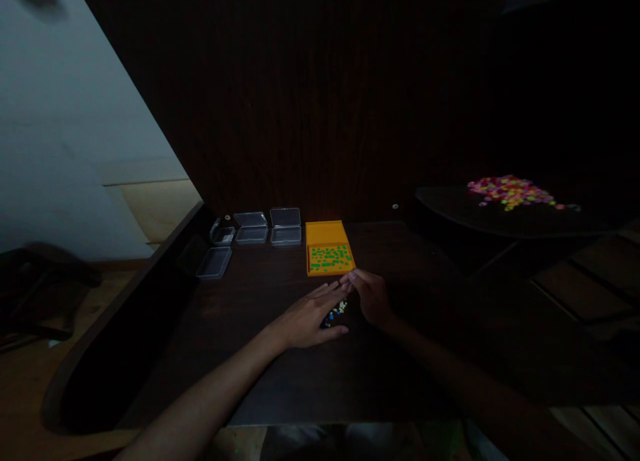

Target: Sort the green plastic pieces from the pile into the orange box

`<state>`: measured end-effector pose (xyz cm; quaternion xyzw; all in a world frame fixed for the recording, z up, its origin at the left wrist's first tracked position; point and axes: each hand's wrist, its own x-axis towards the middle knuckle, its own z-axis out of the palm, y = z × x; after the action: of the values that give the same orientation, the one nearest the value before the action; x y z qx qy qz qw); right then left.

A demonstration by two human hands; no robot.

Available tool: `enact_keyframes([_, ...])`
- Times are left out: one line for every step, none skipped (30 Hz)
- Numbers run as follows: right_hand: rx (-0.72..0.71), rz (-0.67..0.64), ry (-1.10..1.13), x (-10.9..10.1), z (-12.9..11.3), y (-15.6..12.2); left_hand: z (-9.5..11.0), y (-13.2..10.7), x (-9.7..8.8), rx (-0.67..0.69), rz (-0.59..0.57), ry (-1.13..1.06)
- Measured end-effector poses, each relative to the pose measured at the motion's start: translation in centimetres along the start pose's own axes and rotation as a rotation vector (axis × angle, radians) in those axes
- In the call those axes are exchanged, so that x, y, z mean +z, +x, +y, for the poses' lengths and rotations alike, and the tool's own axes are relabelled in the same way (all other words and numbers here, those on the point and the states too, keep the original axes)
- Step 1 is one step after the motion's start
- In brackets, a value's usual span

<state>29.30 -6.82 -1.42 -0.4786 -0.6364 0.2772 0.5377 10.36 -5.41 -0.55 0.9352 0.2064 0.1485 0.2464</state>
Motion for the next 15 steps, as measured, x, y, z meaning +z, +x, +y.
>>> enact_keyframes([0.006, 0.017, 0.011, 0.0, -0.1, 0.0, 0.1, 0.1, 0.1, 0.005, 0.003, -0.016])
enact_keyframes([0.012, 0.034, 0.021, 0.0, -0.1, 0.0, 0.2, 0.2, 0.1, 0.005, 0.007, -0.032])
enact_keyframes([0.020, 0.052, 0.030, 0.0, -0.2, 0.0, 0.2, 0.2, 0.1, 0.005, 0.012, -0.049])
enact_keyframes([0.028, 0.071, 0.038, -0.1, -0.2, 0.1, 0.3, 0.1, 0.1, 0.000, 0.024, -0.066])
enact_keyframes([0.039, 0.096, 0.046, -0.1, -0.1, 0.1, 0.3, 0.0, 0.0, -0.011, 0.047, -0.084])
enact_keyframes([0.052, 0.121, 0.054, -0.2, -0.1, 0.2, 0.2, -0.2, -0.1, -0.024, 0.082, -0.104])
enact_keyframes([0.068, 0.151, 0.062, -0.4, 0.0, 0.3, 0.1, -0.4, -0.2, -0.040, 0.132, -0.126])
enact_keyframes([0.086, 0.187, 0.070, -0.5, 0.2, 0.5, 0.0, -0.7, -0.4, -0.059, 0.202, -0.147])
enact_keyframes([0.104, 0.227, 0.074, -0.7, 0.3, 0.6, -0.1, -0.9, -0.5, -0.077, 0.274, -0.166])
enact_keyframes([0.117, 0.265, 0.075, -0.9, 0.5, 0.8, -0.3, -1.1, -0.7, -0.099, 0.362, -0.178])
enact_keyframes([0.126, 0.299, 0.075, -1.0, 0.8, 1.0, -0.6, -1.2, -0.9, -0.133, 0.457, -0.178])
enact_keyframes([0.131, 0.326, 0.074, -1.2, 1.1, 1.2, -0.9, -1.3, -1.2, -0.168, 0.529, -0.173])
enact_keyframes([0.134, 0.347, 0.072, -1.4, 1.5, 1.4, -1.3, -1.3, -1.4, -0.200, 0.586, -0.161])
enact_keyframes([0.136, 0.360, 0.068, -1.6, 1.9, 1.7, -1.8, -1.3, -1.5, -0.232, 0.622, -0.140])
enact_keyframes([0.141, 0.367, 0.062, -1.7, 2.4, 1.9, -2.3, -1.3, -1.7, -0.266, 0.637, -0.110])
